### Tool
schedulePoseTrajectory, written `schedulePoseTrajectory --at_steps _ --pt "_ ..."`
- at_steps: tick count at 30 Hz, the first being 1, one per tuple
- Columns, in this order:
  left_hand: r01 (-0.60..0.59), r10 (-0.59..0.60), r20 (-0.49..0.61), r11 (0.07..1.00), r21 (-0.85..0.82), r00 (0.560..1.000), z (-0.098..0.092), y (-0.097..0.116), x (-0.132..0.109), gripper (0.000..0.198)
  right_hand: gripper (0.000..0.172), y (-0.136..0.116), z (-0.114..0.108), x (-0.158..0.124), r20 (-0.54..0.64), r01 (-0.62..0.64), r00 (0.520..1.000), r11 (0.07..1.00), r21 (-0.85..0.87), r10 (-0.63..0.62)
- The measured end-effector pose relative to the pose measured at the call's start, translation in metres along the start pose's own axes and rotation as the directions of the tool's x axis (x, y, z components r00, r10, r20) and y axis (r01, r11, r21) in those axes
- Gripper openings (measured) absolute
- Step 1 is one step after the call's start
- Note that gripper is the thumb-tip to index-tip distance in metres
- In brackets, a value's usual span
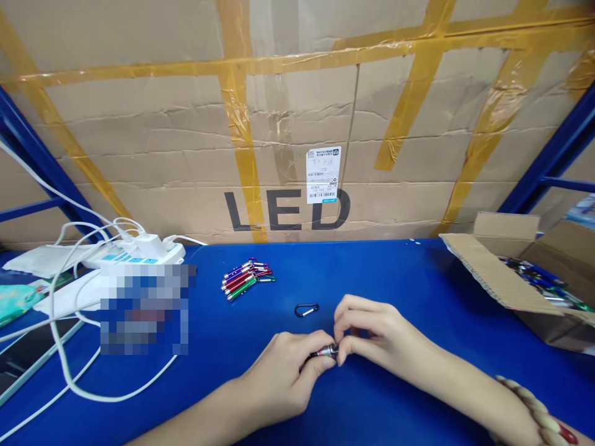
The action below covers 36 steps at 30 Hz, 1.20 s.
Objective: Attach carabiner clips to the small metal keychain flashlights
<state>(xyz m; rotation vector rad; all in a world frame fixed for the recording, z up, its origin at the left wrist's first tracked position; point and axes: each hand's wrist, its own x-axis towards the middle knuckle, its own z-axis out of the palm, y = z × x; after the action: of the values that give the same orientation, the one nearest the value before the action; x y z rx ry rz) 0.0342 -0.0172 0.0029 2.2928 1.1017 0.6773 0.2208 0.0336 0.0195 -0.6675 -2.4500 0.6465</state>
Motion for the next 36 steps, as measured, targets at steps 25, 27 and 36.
schedulePoseTrajectory --at_steps 25,27,36 --pt "0.017 0.011 -0.085 0.945 0.326 0.996 0.01 -0.004 -0.003 0.021 0.041 -0.018 0.01 -0.006 0.228 -0.123 0.96 0.975 -0.187 0.165" --pt "0.024 0.003 -0.105 0.967 0.255 0.994 0.009 -0.005 -0.001 0.02 0.042 -0.016 0.009 -0.004 0.221 -0.148 0.96 0.982 -0.12 0.171" --pt "0.061 -0.044 -0.164 0.993 0.1 0.985 0.004 -0.002 0.003 0.014 0.042 -0.012 0.001 -0.001 0.212 -0.149 0.96 0.976 -0.159 0.182"
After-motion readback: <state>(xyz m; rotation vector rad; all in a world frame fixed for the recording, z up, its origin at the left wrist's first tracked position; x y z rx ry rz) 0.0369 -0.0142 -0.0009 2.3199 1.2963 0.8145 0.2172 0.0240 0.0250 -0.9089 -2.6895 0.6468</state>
